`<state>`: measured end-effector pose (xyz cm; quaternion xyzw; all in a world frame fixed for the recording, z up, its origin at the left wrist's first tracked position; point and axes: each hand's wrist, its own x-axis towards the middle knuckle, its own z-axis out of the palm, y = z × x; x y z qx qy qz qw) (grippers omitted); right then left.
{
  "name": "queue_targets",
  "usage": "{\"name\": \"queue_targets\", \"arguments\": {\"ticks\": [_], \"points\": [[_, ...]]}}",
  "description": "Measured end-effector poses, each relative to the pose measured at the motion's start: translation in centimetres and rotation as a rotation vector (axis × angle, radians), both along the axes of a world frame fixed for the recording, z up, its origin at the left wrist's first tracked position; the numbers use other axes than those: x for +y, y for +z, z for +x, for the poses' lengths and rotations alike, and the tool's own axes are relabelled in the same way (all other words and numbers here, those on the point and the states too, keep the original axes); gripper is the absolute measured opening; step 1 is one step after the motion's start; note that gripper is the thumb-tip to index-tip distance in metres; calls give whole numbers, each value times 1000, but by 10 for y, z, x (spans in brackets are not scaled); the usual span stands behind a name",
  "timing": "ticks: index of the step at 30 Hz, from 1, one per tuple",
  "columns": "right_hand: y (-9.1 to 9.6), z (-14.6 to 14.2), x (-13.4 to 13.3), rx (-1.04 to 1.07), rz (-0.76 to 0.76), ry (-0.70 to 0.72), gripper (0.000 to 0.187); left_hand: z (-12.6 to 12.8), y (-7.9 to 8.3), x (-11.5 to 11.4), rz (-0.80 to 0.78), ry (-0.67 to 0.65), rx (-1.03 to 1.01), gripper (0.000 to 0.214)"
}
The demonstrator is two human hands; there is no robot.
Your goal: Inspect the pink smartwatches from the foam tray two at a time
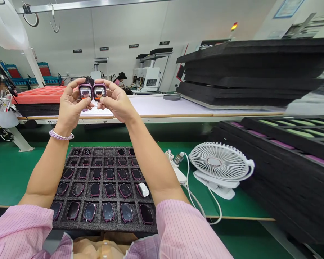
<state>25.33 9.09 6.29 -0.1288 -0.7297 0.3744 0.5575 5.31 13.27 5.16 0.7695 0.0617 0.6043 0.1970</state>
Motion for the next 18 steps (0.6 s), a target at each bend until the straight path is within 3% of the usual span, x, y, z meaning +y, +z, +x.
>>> {"name": "queue_targets", "arguments": {"ticks": [9,13,18], "points": [[-69,-15,-30,103,-212,43,61,-1,-70,-47,-310,-7,-92,60],[-84,-21,-25,157,-265,65,59,-4,-81,-50,-368,13,-88,60],[-92,-23,-18,186,-273,99,51,-4,-83,-48,-407,32,-122,61]]}}
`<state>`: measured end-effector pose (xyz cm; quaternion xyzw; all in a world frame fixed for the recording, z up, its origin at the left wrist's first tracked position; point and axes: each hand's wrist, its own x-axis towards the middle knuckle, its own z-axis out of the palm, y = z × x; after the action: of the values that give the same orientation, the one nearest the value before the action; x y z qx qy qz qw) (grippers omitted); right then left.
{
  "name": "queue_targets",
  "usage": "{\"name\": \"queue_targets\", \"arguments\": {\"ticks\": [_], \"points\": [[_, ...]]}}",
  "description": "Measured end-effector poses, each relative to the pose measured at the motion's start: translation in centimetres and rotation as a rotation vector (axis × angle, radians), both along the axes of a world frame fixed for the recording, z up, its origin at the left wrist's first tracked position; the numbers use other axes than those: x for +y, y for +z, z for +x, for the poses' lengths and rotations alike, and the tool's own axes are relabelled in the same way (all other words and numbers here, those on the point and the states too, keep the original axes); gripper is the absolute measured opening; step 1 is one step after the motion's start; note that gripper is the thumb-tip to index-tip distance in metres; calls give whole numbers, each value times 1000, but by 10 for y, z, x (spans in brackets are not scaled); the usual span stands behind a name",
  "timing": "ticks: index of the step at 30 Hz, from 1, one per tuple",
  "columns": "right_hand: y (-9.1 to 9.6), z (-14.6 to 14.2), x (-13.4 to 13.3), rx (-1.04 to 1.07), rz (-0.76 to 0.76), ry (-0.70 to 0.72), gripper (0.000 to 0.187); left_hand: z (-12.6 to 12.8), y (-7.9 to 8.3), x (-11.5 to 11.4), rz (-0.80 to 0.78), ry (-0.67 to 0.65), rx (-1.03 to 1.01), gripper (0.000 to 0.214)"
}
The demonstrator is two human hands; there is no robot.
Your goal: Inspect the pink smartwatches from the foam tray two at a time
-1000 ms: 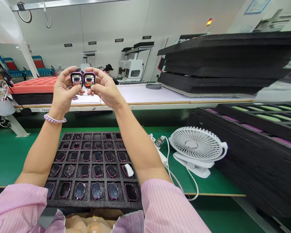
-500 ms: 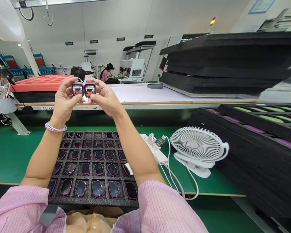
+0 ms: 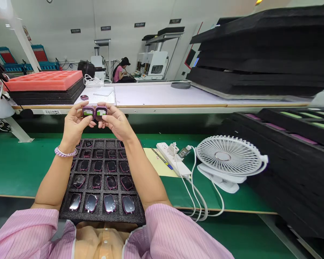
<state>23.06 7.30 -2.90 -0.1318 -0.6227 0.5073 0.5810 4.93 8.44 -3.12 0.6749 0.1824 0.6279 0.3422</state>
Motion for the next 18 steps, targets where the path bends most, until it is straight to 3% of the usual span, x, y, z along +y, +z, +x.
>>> {"name": "queue_targets", "arguments": {"ticks": [6,18], "points": [[-4,-1,0,0,5,-3,50,3,-2,-2,1,41,-23,53],[-4,1,-2,-35,9,-105,53,1,-3,-4,0,-36,-3,42]]}}
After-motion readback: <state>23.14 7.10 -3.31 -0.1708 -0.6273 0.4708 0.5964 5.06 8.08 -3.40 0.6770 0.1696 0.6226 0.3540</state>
